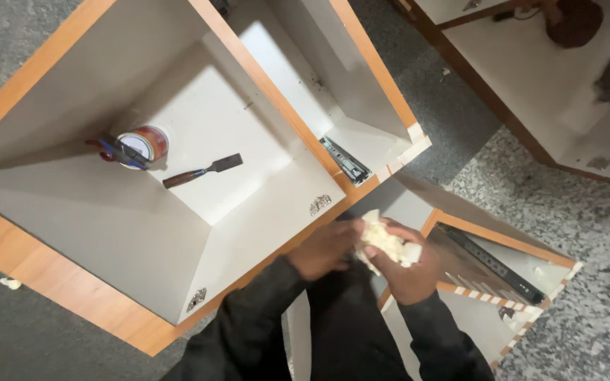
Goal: The person applies adhesive and pieces of edge banding tape to the edges of wooden cabinet components, then cleans the surfaces with a rag and presses the joints together.
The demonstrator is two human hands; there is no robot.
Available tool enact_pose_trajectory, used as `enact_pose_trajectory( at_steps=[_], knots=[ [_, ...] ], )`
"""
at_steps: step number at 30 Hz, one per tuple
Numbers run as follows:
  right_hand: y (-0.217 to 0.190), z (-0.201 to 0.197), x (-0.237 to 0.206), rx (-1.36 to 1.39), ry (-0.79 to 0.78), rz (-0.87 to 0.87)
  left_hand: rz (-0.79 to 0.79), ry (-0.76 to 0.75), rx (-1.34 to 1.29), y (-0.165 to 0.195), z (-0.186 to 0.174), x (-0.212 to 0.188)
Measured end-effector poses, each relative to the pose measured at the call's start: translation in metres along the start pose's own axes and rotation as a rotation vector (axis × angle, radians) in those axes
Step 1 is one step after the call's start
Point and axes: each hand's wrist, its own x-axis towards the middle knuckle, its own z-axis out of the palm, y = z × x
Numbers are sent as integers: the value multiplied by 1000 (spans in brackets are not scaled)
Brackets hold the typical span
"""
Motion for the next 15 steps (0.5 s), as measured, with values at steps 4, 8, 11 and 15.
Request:
enact_pose_trajectory(
  at_steps=[4,8,11,15],
  knots=[
    [39,-18,24,119,291,72,1,424,748,13,-3,75],
    [57,-39,38,291,288,128,205,358,908,4,-28,214],
    [62,-53,44,206,253,190,240,167,1090,-11,-43,282],
    [64,-68,55,199,281,406,1,249,841,-22,-37,290]
  ],
)
